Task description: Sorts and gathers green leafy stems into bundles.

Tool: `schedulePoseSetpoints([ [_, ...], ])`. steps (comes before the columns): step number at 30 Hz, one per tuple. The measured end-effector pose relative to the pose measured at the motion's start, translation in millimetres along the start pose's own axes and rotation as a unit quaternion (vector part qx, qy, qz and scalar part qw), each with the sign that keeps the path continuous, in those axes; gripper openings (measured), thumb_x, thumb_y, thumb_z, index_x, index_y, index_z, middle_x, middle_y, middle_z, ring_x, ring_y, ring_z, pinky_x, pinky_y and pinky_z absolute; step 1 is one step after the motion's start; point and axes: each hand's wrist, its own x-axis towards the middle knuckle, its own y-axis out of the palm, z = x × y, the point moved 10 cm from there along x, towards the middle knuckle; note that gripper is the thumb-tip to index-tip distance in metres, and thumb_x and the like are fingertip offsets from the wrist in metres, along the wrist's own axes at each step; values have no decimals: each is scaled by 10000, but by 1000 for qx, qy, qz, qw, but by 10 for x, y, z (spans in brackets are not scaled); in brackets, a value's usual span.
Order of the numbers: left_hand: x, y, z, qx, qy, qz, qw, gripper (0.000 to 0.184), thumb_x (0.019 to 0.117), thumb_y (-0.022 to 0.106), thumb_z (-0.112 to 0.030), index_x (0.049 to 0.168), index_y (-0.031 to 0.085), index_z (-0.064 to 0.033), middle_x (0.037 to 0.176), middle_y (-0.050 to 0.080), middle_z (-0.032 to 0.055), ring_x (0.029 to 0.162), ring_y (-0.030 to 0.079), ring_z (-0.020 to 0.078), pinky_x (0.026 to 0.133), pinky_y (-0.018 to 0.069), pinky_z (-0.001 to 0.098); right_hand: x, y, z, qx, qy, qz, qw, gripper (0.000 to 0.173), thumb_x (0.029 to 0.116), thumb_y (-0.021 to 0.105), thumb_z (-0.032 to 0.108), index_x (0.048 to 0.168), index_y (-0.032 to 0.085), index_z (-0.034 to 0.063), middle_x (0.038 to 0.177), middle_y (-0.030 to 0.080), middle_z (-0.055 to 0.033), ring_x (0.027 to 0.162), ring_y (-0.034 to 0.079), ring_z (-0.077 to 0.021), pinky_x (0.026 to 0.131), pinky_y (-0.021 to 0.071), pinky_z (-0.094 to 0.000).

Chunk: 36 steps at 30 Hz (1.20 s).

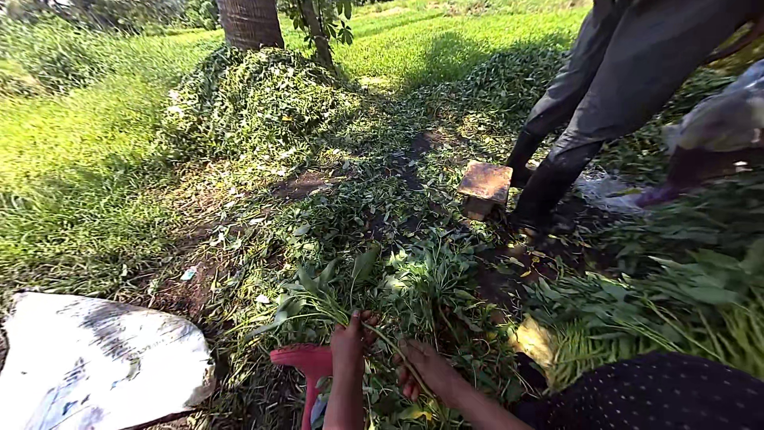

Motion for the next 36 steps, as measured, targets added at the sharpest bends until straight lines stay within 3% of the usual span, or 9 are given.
schedulePoseSetpoints([
  [2, -7, -1, -23, 2, 4, -8, 1000, 283, 1082, 515, -151, 1276, 501, 54, 952, 722, 182, 773, 737, 271, 620, 619, 394, 2, -34, 10, -80, -6, -29, 996, 457, 1095, 452, 445, 1197, 568, 15, 801, 656, -75, 609, 656, -182, 601, 586, -351],
  [14, 73, -359, -271, -80, 57, -102, 990, 247, 1102, 454, -140, 1256, 474, 51, 898, 681, 149, 715, 715, 228, 630, 628, 403, -166, 141, -94, -67, 0, -3, 998, 361, 1119, 399, 356, 1082, 577, 44, 720, 577, -9, 539, 555, -97, 540, 508, -267],
  [19, 118, -538, -277, -130, 74, -152, 977, 196, 1105, 426, -125, 1210, 476, 32, 891, 643, 118, 702, 691, 196, 629, 619, 374, -104, 163, -184, -198, 18, 20, 980, 455, 1112, 406, 413, 1130, 594, -1, 799, 566, -98, 634, 555, -194, 648, 511, -391],
  [22, 161, -835, -423, -154, 122, -206, 959, 136, 1102, 400, -111, 1182, 470, -26, 826, 599, 34, 606, 618, 106, 545, 560, 283, -67, 62, -346, -265, 9, 29, 964, 446, 1081, 466, 366, 955, 603, -38, 782, 549, -153, 714, 553, -278, 706, 479, -492],
  [24, 156, -975, -612, -158, 155, -224, 949, 114, 1115, 378, -141, 1143, 456, -62, 765, 567, -12, 533, 570, 62, 485, 532, 237, -52, -96, -564, -344, 35, 64, 936, 440, 1064, 524, 369, 1014, 639, -53, 873, 615, -226, 833, 612, -368, 786, 487, -582],
  [26, 104, -947, -690, -150, 161, -236, 947, 117, 1119, 385, -171, 1131, 453, -77, 737, 550, -19, 486, 537, 59, 445, 510, 227, 30, -418, -767, -423, 98, 91, 896, 515, 980, 673, 456, 1252, 676, 18, 1161, 688, -266, 1111, 654, -441, 976, 477, -679],
  [28, 76, -873, -726, -119, 163, -240, 950, 149, 1119, 405, -195, 1201, 433, -73, 763, 533, -8, 488, 522, 60, 441, 501, 228, 192, -885, -750, -437, 159, 32, 885, 600, 935, 720, 497, 1381, 644, 103, 1362, 616, -241, 1280, 580, -419, 1088, 428, -651],
  [32, 144, -749, -644, -79, 142, -237, 958, 145, 1102, 463, -189, 1181, 451, -67, 751, 532, 3, 467, 516, 61, 424, 498, 216, 639, -1689, -625, -357, 185, -215, 890, 437, 1008, 610, 369, 1284, 645, 31, 1361, 583, -233, 1231, 607, -380, 1030, 498, -572],
  [36, 225, -634, -491, -71, 115, -220, 966, 142, 1093, 475, -185, 1186, 471, -78, 781, 520, 8, 496, 515, 76, 438, 496, 237, 951, -1645, -884, -348, 206, -192, 894, 438, 1034, 580, 332, 1321, 624, 4, 1326, 630, -252, 1252, 606, -403, 1062, 466, -594],
])
